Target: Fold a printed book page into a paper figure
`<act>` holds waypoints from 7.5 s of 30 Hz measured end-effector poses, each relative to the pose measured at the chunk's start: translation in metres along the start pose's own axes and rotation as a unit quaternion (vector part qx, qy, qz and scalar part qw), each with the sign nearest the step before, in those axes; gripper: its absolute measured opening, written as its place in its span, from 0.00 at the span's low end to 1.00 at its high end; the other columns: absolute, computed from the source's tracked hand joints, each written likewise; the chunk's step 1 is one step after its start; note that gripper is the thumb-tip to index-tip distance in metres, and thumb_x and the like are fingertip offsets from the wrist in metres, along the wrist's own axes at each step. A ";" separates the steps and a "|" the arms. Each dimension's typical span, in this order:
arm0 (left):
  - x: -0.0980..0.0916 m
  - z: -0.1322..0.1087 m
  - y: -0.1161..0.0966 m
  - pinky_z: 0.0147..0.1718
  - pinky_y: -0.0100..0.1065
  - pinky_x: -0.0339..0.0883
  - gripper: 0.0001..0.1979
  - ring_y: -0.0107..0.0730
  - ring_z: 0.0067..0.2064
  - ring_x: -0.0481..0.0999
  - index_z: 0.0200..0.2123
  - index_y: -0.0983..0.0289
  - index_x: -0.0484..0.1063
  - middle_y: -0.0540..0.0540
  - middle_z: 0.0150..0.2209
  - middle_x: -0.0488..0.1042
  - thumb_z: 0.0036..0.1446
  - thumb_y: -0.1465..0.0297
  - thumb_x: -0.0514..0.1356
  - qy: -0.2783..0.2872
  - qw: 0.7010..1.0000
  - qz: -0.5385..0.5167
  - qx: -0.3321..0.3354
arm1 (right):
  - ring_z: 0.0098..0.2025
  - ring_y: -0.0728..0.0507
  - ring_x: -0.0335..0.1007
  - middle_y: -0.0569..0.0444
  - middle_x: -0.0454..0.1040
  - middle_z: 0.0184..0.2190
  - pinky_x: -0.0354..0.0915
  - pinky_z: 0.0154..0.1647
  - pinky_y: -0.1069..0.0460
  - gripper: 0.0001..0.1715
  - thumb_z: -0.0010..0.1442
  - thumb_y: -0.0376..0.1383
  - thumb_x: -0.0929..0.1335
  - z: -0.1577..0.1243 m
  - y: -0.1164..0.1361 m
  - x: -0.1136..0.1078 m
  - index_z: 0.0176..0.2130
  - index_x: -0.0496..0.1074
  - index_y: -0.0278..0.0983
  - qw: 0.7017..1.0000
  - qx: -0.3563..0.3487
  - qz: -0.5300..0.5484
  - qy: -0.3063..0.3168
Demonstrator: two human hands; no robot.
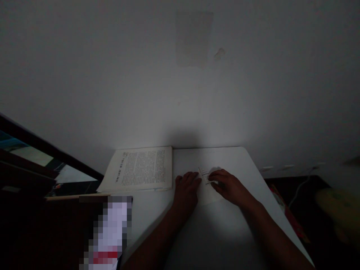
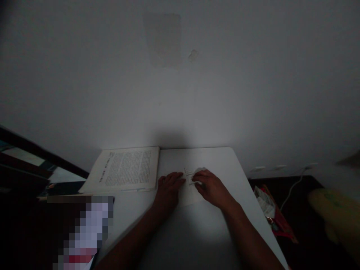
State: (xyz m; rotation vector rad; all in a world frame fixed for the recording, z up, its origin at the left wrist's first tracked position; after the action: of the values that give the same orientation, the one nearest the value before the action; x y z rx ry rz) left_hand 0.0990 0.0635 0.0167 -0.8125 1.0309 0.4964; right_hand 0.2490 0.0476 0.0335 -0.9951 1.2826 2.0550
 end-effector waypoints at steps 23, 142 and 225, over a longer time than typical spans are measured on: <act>-0.009 -0.001 -0.009 0.51 0.49 0.52 0.14 0.44 0.55 0.61 0.45 0.60 0.68 0.57 0.54 0.65 0.53 0.71 0.57 -0.015 1.000 -0.025 0.001 | 0.45 0.43 0.69 0.50 0.71 0.44 0.66 0.48 0.47 0.17 0.54 0.37 0.68 0.001 0.007 0.001 0.45 0.71 0.41 0.999 0.036 0.008 0.027; -0.003 -0.010 -0.050 0.50 0.46 0.61 0.20 0.47 0.50 0.64 0.51 0.69 0.63 0.63 0.48 0.66 0.54 0.70 0.54 0.004 0.998 0.060 -0.013 | 0.34 0.43 0.72 0.54 0.77 0.31 0.63 0.33 0.52 0.19 0.38 0.46 0.74 0.021 -0.037 0.000 0.31 0.75 0.40 0.956 0.292 -0.019 0.026; -0.010 -0.038 -0.029 0.54 0.51 0.56 0.24 0.50 0.53 0.63 0.53 0.69 0.64 0.64 0.51 0.67 0.56 0.62 0.53 -0.050 0.993 0.104 -0.007 | 0.28 0.45 0.72 0.56 0.76 0.24 0.62 0.28 0.53 0.20 0.37 0.47 0.75 0.000 -0.053 -0.008 0.28 0.71 0.40 0.955 0.297 -0.008 0.010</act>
State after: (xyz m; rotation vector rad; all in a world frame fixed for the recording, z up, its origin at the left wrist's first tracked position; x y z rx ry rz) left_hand 0.0938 0.0154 0.0253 -0.6874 1.0248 0.7164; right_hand 0.2932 0.0694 0.0124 -0.7362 1.7469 1.4898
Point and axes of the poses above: each hand's wrist, its own z-axis towards the middle knuckle, its own x-axis out of the palm, y = z × x, the point moved 6 cm from there along z, towards the middle knuckle
